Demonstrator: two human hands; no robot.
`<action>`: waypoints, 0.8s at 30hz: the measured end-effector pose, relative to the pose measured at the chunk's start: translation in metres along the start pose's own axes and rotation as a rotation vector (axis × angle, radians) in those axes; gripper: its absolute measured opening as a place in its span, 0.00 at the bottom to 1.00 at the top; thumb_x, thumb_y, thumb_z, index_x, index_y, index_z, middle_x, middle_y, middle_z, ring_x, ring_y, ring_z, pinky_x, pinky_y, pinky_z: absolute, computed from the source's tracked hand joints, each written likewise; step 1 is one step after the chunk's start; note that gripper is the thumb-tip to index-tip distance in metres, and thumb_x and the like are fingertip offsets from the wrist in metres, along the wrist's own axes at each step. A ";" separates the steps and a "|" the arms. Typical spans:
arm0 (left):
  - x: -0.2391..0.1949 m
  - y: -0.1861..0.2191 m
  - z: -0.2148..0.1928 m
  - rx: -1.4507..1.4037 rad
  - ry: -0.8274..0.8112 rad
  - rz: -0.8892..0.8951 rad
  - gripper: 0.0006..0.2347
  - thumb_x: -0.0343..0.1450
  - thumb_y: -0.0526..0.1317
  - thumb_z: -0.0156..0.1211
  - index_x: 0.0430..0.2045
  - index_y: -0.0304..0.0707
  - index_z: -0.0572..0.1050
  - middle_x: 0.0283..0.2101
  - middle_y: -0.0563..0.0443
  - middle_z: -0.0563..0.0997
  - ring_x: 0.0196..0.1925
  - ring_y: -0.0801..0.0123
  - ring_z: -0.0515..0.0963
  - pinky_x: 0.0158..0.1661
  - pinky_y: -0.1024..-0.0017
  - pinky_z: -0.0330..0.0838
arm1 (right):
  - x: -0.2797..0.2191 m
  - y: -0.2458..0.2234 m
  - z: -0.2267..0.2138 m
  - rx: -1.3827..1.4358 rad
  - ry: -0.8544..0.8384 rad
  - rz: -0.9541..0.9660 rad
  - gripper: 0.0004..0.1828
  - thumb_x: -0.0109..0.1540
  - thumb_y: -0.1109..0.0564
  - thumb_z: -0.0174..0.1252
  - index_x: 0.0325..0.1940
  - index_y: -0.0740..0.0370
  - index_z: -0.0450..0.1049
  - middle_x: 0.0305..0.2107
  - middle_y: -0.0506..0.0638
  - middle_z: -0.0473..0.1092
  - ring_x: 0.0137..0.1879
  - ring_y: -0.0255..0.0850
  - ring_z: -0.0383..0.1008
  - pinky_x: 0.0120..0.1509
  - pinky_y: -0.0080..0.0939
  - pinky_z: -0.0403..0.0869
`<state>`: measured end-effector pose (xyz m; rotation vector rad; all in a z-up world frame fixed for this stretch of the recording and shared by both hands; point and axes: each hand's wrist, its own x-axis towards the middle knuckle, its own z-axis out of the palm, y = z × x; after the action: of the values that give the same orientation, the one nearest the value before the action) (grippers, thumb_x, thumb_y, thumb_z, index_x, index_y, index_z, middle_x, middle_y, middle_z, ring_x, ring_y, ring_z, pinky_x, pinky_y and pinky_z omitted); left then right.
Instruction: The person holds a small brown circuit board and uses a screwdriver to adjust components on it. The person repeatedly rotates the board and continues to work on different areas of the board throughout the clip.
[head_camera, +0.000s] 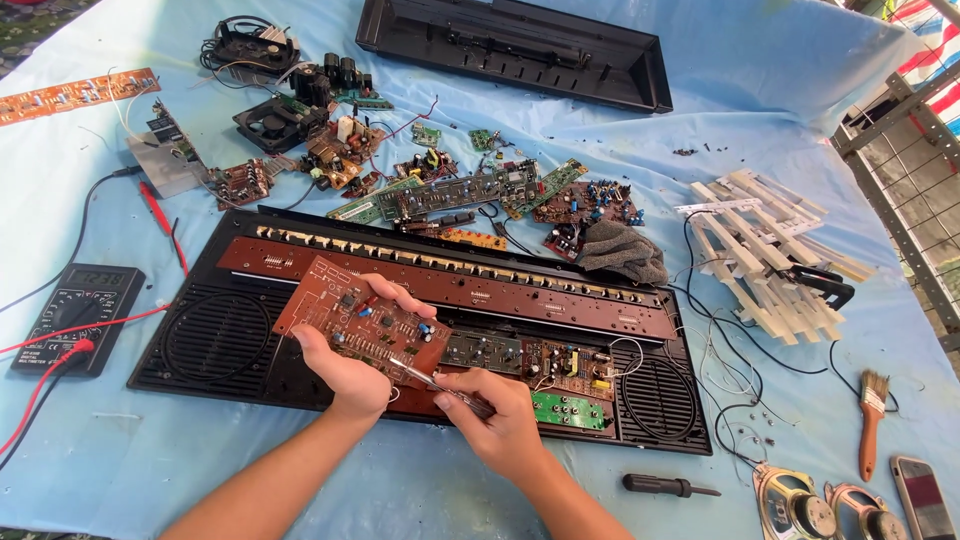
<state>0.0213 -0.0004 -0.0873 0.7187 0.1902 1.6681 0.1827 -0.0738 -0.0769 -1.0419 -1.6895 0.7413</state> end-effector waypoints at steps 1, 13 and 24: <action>0.000 0.000 0.000 0.000 0.000 -0.001 0.34 0.68 0.72 0.35 0.39 0.37 0.71 0.34 0.45 0.78 0.39 0.53 0.82 0.42 0.58 0.74 | 0.000 0.000 0.000 0.000 0.000 0.001 0.09 0.57 0.66 0.65 0.42 0.68 0.80 0.32 0.51 0.81 0.23 0.32 0.64 0.27 0.31 0.64; -0.001 0.011 0.010 0.013 0.096 -0.071 0.36 0.64 0.74 0.38 0.37 0.37 0.72 0.31 0.45 0.79 0.34 0.53 0.83 0.38 0.59 0.76 | 0.001 0.000 0.001 -0.082 0.015 -0.029 0.11 0.58 0.66 0.66 0.44 0.65 0.79 0.28 0.49 0.76 0.24 0.35 0.65 0.28 0.33 0.66; -0.003 0.020 0.024 0.536 0.109 0.063 0.39 0.60 0.82 0.41 0.40 0.45 0.68 0.38 0.55 0.72 0.40 0.67 0.80 0.50 0.61 0.85 | -0.001 -0.007 -0.007 -0.510 0.083 -0.427 0.16 0.62 0.61 0.72 0.52 0.57 0.79 0.26 0.44 0.71 0.25 0.38 0.65 0.32 0.38 0.67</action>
<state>0.0183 -0.0139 -0.0594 1.0380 0.7174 1.7317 0.1873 -0.0781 -0.0688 -0.9760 -1.9877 -0.0142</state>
